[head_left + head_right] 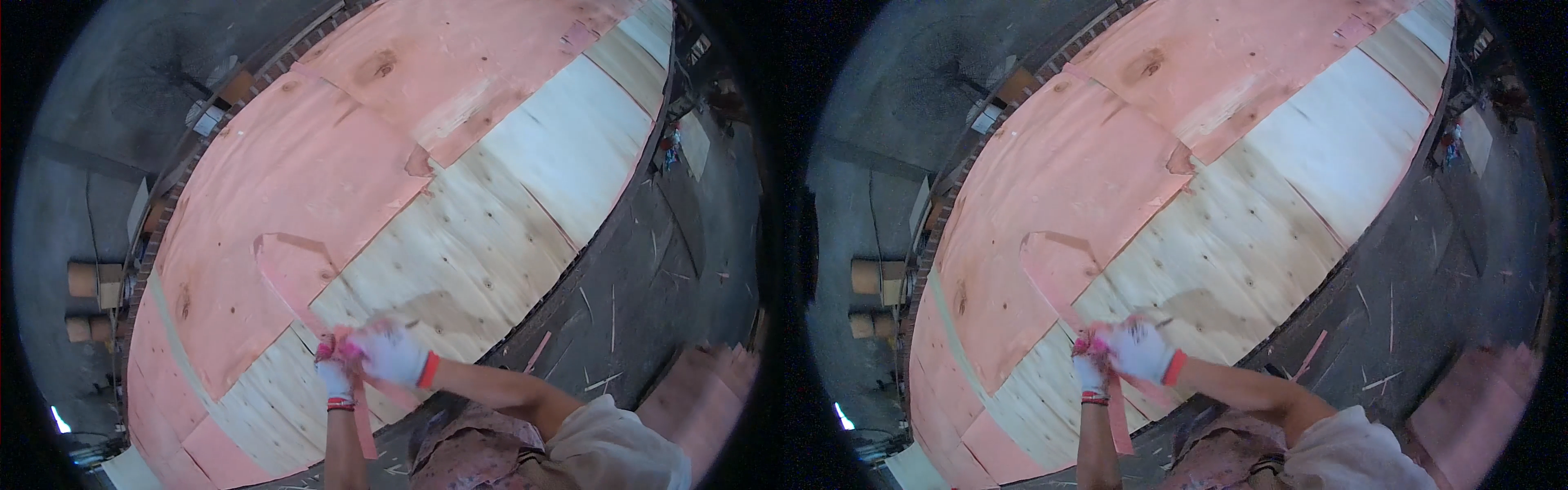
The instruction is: The person lays wood veneer sheets onto a long conveyor surface by hand, applies adhesive strips across the sheets to join them, and continues positioning additional veneer sheets onto the surface.
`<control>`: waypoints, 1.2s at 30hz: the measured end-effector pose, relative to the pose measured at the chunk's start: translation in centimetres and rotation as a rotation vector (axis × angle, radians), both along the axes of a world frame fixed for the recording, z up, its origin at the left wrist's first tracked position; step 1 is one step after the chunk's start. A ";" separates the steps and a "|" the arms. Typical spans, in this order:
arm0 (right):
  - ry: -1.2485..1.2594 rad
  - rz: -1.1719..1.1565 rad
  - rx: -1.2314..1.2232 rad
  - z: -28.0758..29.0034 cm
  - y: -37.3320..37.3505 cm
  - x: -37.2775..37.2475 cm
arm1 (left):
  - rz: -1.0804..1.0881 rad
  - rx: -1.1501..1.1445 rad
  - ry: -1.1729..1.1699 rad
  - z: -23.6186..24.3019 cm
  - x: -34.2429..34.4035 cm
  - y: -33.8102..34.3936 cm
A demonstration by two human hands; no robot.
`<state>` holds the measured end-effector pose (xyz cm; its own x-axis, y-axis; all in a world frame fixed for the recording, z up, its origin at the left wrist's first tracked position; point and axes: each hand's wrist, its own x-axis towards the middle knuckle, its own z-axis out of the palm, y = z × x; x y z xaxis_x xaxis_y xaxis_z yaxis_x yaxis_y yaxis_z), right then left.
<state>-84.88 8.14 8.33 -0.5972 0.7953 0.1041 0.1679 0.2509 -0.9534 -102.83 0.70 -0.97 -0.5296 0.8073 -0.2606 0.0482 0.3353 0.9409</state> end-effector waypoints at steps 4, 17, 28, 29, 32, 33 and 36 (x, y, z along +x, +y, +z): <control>-0.119 0.239 0.123 1.2 -0.1 2.8 | -0.405 -0.177 1.145 4.8 0.6 4.0; -0.411 -0.109 0.496 -6.3 4.9 0.3 | -0.084 -0.151 -0.346 6.0 5.7 5.1; -0.137 -0.692 0.233 -7.4 11.8 2.2 | -0.045 -0.077 -0.122 10.8 -7.7 -5.6; -0.154 -0.711 0.248 -7.2 12.8 3.5 | -0.196 -0.148 0.226 11.3 -9.5 -7.2; -0.472 -0.680 0.560 -6.9 16.2 7.3 | 0.040 -0.085 0.036 10.1 -12.7 -12.6; -0.676 -0.633 0.650 -7.1 17.3 8.3 | 0.083 -0.070 -0.060 8.8 -14.8 -14.7; -0.996 -0.510 0.691 -8.3 19.6 10.0 | 0.131 -0.032 -0.200 7.5 -16.8 -17.6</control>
<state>-74.87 27.78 0.07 -0.3044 0.9135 0.2698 0.9402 0.3335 -0.0687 -119.68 -16.93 6.49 -0.5641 0.7248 -0.3954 -0.1838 0.3567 0.9160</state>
